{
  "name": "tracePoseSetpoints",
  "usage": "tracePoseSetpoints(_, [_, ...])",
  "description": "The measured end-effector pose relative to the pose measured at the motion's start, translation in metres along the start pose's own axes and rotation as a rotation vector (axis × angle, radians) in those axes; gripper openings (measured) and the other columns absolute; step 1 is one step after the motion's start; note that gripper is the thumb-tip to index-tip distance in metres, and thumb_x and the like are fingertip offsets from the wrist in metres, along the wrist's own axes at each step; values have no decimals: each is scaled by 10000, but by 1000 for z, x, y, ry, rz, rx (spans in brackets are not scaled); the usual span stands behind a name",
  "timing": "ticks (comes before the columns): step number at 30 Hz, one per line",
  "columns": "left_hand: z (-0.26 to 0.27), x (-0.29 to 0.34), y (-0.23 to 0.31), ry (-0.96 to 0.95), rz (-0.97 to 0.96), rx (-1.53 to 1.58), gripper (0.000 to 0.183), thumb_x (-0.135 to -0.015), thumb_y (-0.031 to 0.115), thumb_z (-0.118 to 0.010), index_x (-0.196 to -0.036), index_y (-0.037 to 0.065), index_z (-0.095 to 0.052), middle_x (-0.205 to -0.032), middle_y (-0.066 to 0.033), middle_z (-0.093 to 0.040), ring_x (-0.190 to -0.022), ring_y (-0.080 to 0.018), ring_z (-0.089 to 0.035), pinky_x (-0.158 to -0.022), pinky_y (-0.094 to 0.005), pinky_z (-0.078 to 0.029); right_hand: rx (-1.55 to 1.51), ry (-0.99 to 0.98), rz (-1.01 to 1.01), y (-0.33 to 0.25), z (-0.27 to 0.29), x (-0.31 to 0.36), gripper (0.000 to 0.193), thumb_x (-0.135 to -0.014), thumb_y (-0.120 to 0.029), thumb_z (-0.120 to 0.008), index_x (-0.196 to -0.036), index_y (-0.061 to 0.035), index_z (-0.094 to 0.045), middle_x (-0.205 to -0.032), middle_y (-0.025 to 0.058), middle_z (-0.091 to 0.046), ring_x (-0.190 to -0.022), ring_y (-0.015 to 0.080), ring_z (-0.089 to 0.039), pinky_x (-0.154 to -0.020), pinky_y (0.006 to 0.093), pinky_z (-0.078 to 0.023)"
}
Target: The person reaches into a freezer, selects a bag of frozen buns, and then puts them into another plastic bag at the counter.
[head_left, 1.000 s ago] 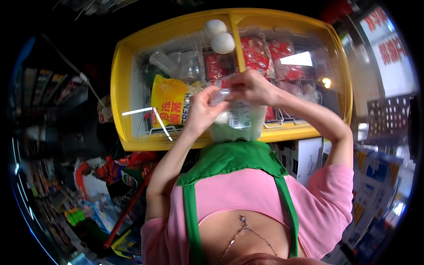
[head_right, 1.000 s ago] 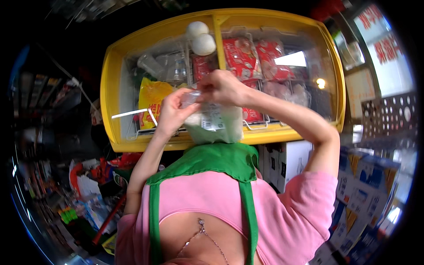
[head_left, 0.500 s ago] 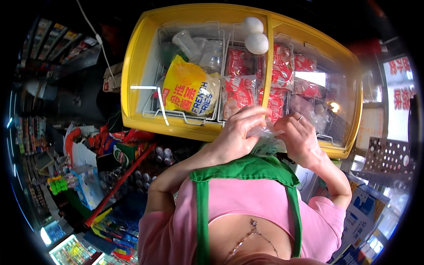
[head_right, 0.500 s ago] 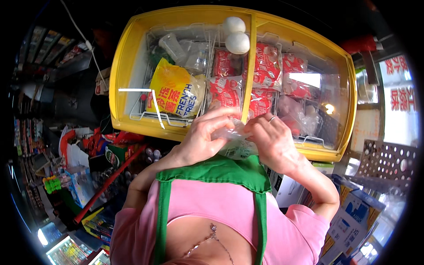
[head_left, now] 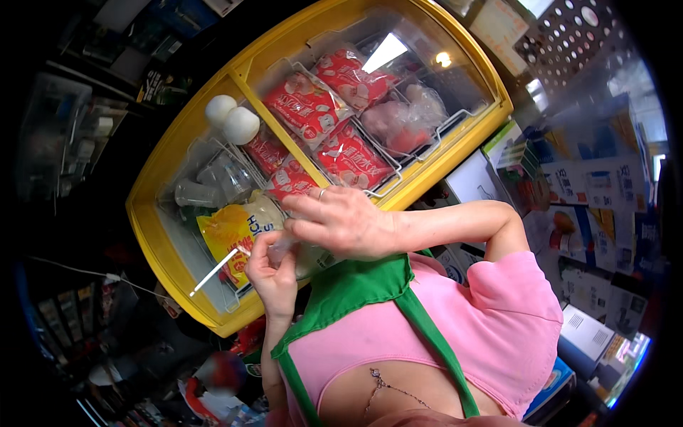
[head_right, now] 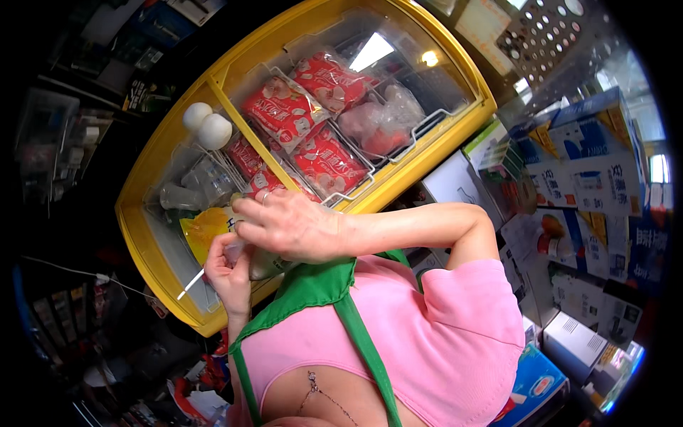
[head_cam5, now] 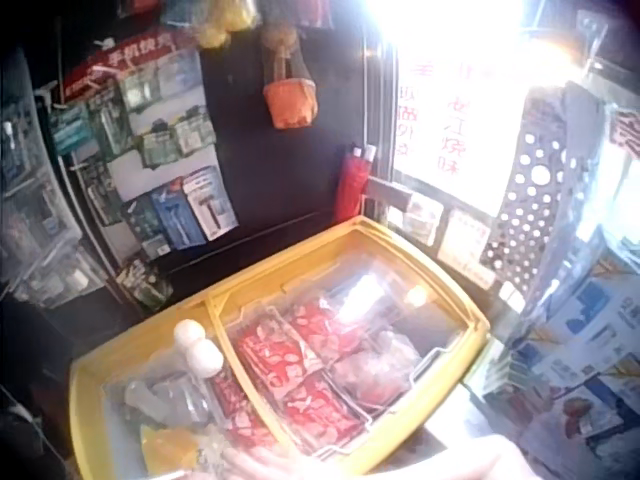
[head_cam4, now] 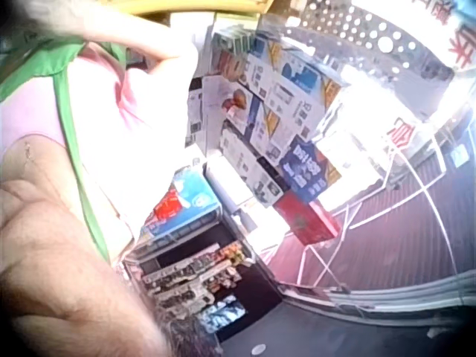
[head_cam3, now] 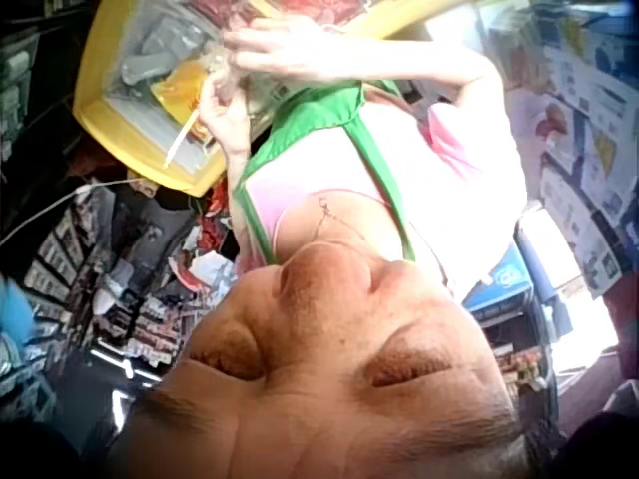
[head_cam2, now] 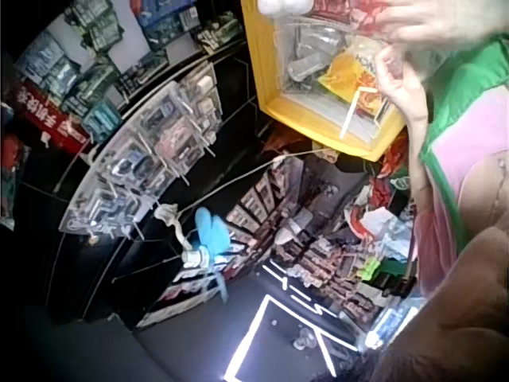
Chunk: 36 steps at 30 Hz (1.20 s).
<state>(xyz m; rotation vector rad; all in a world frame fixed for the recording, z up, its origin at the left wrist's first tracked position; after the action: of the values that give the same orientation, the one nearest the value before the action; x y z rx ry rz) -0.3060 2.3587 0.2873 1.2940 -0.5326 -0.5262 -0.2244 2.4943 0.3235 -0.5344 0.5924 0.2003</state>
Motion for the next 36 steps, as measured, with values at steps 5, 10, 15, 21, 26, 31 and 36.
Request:
tracePoseSetpoints(5, [1, -12, -7, 19, -17, 50, 163, -824, -71, -623, -962, 2, -573, -918, -11, -590, -855, -86, -548, -815, -234, -444, 150, 104, 6, -10, -5, 5, 441, -723, -219, -602, -1071, 51, -581, -1085, 154, -550, -1081, 292, -507, -955, 429, -373])
tracePoseSetpoints(10, [4, -16, -14, -31, 96, 153, 203, -808, -79, -645, -964, 22, -564, -952, -21, -557, -864, -79, -530, -800, -219, -435, 166, -13, -2, -2, -26, 5, 449, -731, -198, -593, -1107, 45, -562, -1039, 148, -554, -1060, 297, -524, -975, 424, -385])
tracePoseSetpoints(15, [1, -21, -5, -66, 116, 232, 339, -796, -86, -637, -1084, 26, -499, -966, -35, -555, -860, -86, -546, -790, -210, -438, 65, -48, 35, 2, -30, 4, 323, -710, -171, -585, -970, 20, -566, -890, 96, -537, -912, 250, -523, -816, 377, -403])
tracePoseSetpoints(21, [3, -21, -1, -193, 302, 296, 461, -771, -30, -659, -1189, 30, -472, -1081, -49, -550, -1023, -132, -545, -939, -267, -404, 55, -35, 52, 7, -29, -2, 226, -695, -184, -608, -856, -40, -540, -856, 81, -538, -867, 230, -511, -755, 350, -384])
tracePoseSetpoints(26, [1, -18, 20, -209, 34, -290, 568, -795, 54, -670, -1308, 6, -432, -1216, -113, -540, -1183, -214, -504, -1031, -331, -359, 27, -31, 13, 12, -35, -6, 201, -689, -184, -621, -824, -54, -548, -811, 65, -542, -853, 224, -507, -747, 353, -383])
tracePoseSetpoints(31, [-18, -15, 34, -286, 35, -780, 518, -811, 105, -661, -1265, -7, -439, -1210, -197, -514, -1137, -360, -494, -980, -416, -382, -54, 10, -66, 16, -32, -3, 197, -672, -198, -649, -779, -74, -540, -792, 55, -534, -836, 223, -512, -731, 347, -379])
tracePoseSetpoints(36, [-16, -34, 21, -403, 117, -765, 439, -793, 87, -666, -1174, -21, -478, -1118, -223, -544, -1040, -382, -531, -917, -423, -417, -238, 53, -171, 29, -29, 1, 276, -669, -211, -664, -847, -71, -505, -774, 50, -523, -777, 230, -534, -704, 359, -392])
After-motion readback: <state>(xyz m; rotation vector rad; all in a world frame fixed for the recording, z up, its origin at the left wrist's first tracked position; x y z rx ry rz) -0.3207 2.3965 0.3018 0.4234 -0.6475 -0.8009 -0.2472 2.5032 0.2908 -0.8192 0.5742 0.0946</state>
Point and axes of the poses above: each hand's wrist, its own x-axis away from the middle knuckle, its own z-axis out of the back of the hand, y = z × x, the point moved 6 cm from there along -x, towards the middle knuckle
